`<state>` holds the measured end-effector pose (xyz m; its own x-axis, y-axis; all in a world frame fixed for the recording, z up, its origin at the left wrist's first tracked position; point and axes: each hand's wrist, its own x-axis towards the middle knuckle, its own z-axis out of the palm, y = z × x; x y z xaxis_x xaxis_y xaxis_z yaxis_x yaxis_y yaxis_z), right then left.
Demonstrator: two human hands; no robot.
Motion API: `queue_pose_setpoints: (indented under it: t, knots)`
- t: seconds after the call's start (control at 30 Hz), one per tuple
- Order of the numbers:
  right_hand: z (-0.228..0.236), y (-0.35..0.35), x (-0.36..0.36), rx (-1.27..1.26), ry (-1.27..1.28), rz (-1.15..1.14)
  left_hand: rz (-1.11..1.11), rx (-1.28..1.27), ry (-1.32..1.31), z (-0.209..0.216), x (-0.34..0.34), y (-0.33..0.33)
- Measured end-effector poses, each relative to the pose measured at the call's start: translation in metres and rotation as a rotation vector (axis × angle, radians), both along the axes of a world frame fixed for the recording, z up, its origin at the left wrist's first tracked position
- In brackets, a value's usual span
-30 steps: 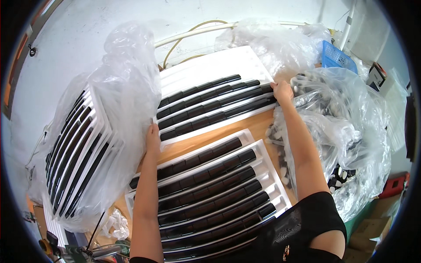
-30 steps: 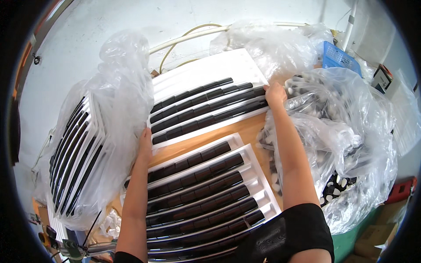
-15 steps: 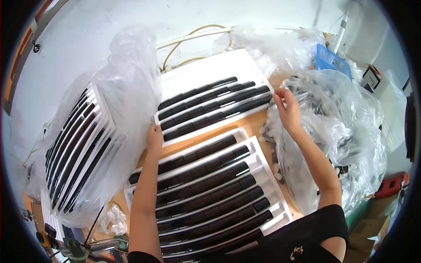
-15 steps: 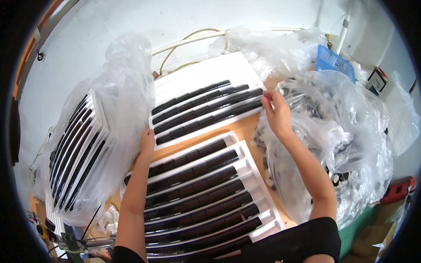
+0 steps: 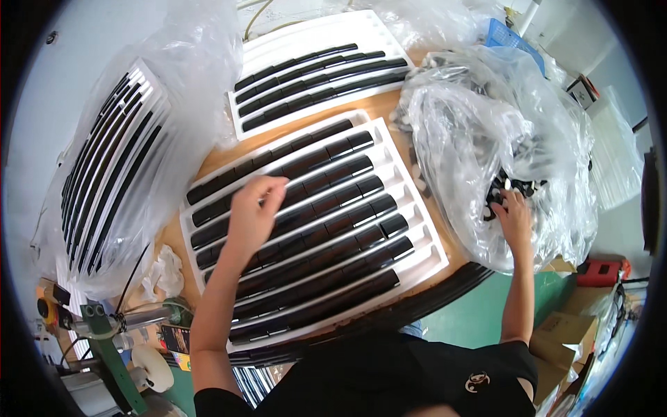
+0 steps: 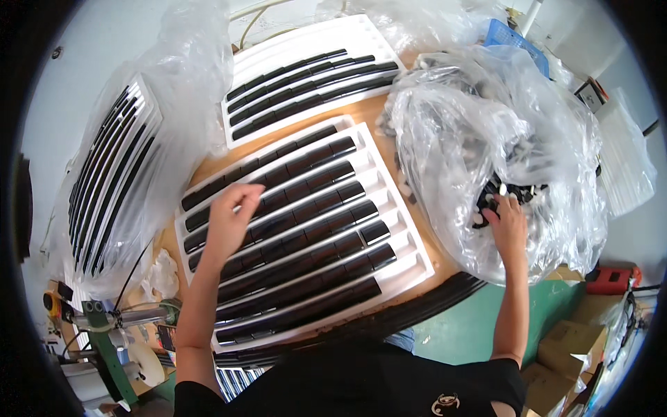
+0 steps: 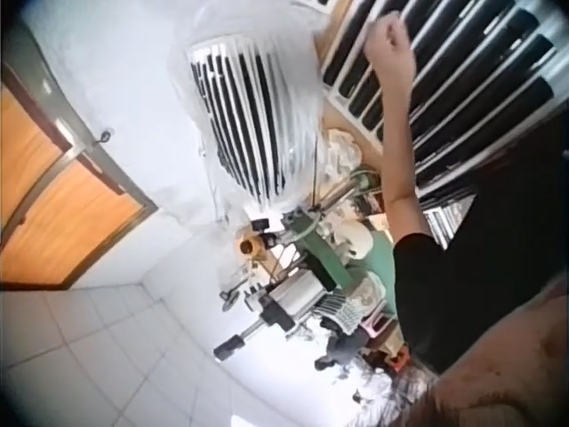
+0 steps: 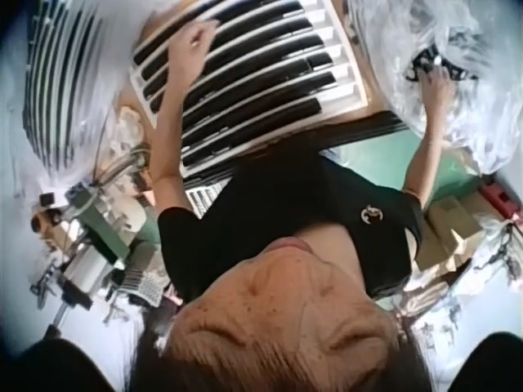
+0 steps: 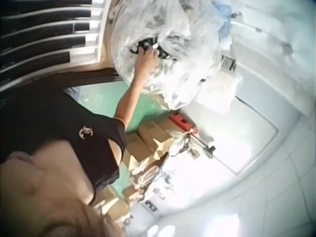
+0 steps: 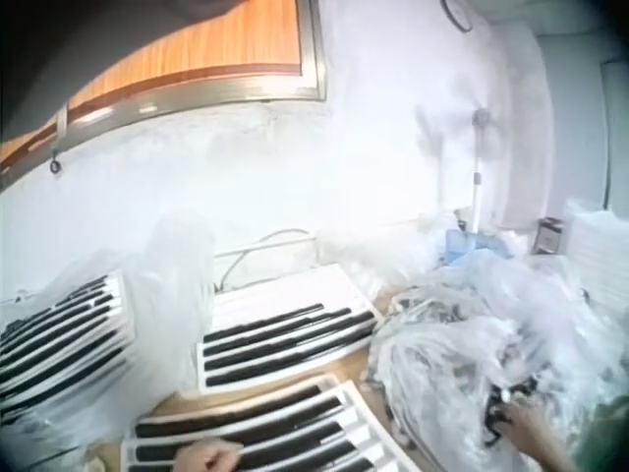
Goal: Attaching white caps to black plastic tubes and organizing them into a foam tray.
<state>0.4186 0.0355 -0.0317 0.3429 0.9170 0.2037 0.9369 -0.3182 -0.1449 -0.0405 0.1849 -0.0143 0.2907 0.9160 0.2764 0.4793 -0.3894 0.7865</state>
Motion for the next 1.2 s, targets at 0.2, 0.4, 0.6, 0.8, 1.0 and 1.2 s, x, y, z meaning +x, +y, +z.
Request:
queue_pose_setpoints:
  t: [0.2,0.4,0.6,0.8,1.0,1.2]
  knots:
    - [-0.012,0.018,-0.007,0.046,-0.173,0.034,-0.393,0.214,0.127,-0.011,0.059,-0.065]
    - [-0.025,0.021,0.007,0.14,0.012,0.002,-0.663,0.407,0.567,-0.032,0.138,-0.099]
    - [-0.031,0.016,0.014,0.217,0.213,-0.037,-0.679,0.523,0.692,-0.039,0.147,-0.105]
    - [-0.033,0.026,0.005,0.296,-0.013,-0.037,-0.709,0.414,0.437,-0.04,0.137,-0.111]
    - [-0.037,0.014,0.002,0.624,0.274,-0.242,-0.34,-0.476,-0.498,-0.017,0.12,-0.123]
    - [0.037,-0.009,-0.103,0.314,1.224,0.302,-0.394,-0.675,-0.662,-0.02,0.086,-0.124]
